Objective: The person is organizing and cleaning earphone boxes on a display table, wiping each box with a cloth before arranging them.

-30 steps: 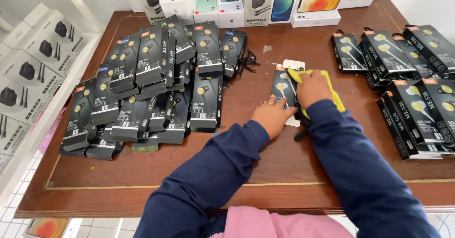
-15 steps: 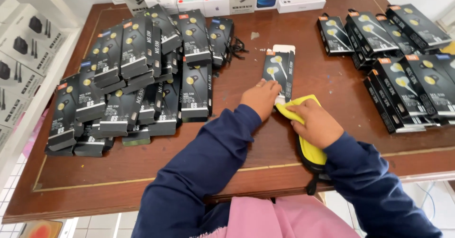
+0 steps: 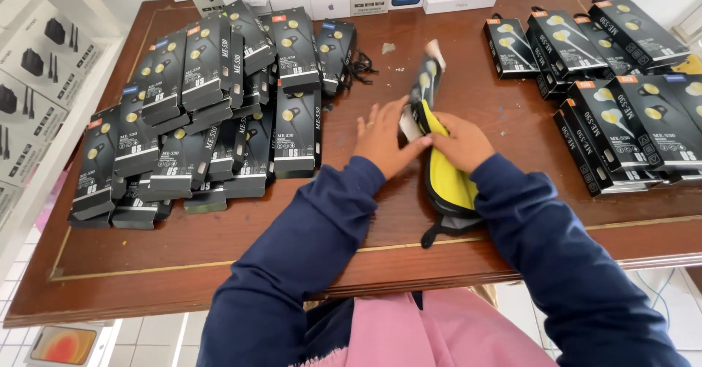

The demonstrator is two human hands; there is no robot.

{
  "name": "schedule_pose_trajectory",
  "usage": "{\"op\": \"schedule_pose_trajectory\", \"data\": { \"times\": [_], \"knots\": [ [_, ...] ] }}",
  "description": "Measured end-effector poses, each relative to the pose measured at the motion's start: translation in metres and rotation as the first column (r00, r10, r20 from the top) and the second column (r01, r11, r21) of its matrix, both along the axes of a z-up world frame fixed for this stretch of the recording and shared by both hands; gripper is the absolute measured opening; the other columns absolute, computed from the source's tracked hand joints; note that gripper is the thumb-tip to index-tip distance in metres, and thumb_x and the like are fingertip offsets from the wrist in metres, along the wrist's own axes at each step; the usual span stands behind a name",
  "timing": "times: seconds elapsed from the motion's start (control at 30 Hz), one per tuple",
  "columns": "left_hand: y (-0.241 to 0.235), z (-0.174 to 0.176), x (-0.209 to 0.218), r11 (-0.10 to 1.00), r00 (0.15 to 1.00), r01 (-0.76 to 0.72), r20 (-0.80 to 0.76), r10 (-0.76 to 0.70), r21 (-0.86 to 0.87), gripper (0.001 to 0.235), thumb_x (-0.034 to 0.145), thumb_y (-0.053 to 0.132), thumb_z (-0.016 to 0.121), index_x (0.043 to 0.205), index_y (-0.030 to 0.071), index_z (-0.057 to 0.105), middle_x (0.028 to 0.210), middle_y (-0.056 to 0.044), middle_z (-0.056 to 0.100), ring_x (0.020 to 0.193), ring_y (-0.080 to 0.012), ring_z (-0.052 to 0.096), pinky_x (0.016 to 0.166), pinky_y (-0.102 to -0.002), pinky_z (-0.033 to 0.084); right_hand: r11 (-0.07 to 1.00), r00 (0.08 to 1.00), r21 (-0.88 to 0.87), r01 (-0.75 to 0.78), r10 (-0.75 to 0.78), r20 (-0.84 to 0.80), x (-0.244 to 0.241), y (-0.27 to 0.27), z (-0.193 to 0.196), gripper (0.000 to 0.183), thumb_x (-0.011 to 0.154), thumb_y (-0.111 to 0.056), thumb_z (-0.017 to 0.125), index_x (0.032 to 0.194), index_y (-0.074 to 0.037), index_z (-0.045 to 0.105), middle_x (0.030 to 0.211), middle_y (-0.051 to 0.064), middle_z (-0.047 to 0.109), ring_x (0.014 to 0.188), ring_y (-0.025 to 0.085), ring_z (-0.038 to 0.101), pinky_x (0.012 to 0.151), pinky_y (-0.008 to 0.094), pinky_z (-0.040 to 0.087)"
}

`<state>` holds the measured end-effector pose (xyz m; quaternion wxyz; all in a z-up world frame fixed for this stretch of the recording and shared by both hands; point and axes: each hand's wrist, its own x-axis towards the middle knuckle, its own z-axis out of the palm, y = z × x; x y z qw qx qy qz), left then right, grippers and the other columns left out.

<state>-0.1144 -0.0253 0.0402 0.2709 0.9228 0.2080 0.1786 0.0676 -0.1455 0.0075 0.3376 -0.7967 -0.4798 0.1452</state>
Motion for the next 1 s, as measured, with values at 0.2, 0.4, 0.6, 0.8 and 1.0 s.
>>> {"op": "schedule_pose_trajectory", "data": {
  "times": [0.2, 0.4, 0.6, 0.8, 1.0],
  "knots": [
    [-0.002, -0.023, 0.01, 0.962, 0.99, 0.141, -0.003, -0.144, 0.234, 0.076, 0.103, 0.029, 0.057, 0.165, 0.035, 0.013, 0.165, -0.006, 0.028, 0.14, -0.0522, 0.044, 0.115, -0.06, 0.044, 0.997, 0.994, -0.013, 0.074, -0.072, 0.083, 0.029, 0.001, -0.018, 0.049, 0.088, -0.043, 0.069, 0.131, -0.019, 0.07, 0.126, 0.016, 0.07, 0.126, 0.037, 0.06, 0.105, 0.051, 0.047],
    [0.003, -0.036, 0.023, 0.873, 0.942, 0.214, -0.327, -0.068, 0.437, 0.063, 0.103, 0.028, 0.053, 0.161, 0.027, 0.027, 0.161, 0.001, 0.039, 0.149, -0.0362, 0.037, 0.109, -0.047, 0.05, 0.917, 0.921, 0.287, 0.276, -0.338, 0.195, 0.029, -0.038, 0.035, 0.051, 0.092, -0.029, 0.076, 0.138, -0.008, 0.069, 0.119, 0.019, 0.07, 0.11, 0.037, 0.068, 0.089, 0.046, 0.057],
    [-0.011, -0.045, 0.031, 0.866, 0.909, 0.268, -0.409, -0.082, 0.422, 0.047, 0.099, 0.02, 0.055, 0.145, 0.014, 0.054, 0.148, -0.014, 0.053, 0.141, -0.0561, 0.039, 0.105, -0.062, 0.045, 0.999, 0.863, -0.002, -0.036, 0.032, 0.505, 0.002, -0.002, -0.018, 0.044, 0.084, -0.021, 0.065, 0.127, -0.016, 0.068, 0.119, 0.015, 0.069, 0.112, 0.038, 0.068, 0.097, 0.048, 0.057],
    [-0.015, -0.047, 0.028, 0.833, 0.951, 0.223, -0.301, -0.071, 0.506, 0.051, 0.098, 0.01, 0.052, 0.149, 0.01, 0.052, 0.15, -0.02, 0.053, 0.13, -0.0632, 0.048, 0.1, -0.068, 0.046, 0.997, 0.786, -0.078, 0.027, 0.027, 0.618, 0.079, 0.058, -0.045, 0.044, 0.09, -0.028, 0.062, 0.131, -0.013, 0.066, 0.113, 0.018, 0.071, 0.11, 0.04, 0.07, 0.099, 0.049, 0.056],
    [-0.02, -0.048, 0.027, 0.84, 0.963, 0.195, -0.259, -0.067, 0.507, 0.049, 0.095, 0.009, 0.053, 0.144, 0.008, 0.058, 0.149, -0.02, 0.056, 0.128, -0.0654, 0.048, 0.097, -0.07, 0.047, 0.99, 0.752, 0.011, 0.142, -0.116, 0.649, 0.153, 0.125, -0.065, 0.047, 0.092, -0.035, 0.065, 0.137, -0.024, 0.068, 0.113, 0.011, 0.072, 0.109, 0.033, 0.071, 0.098, 0.045, 0.056]
  ]
}}
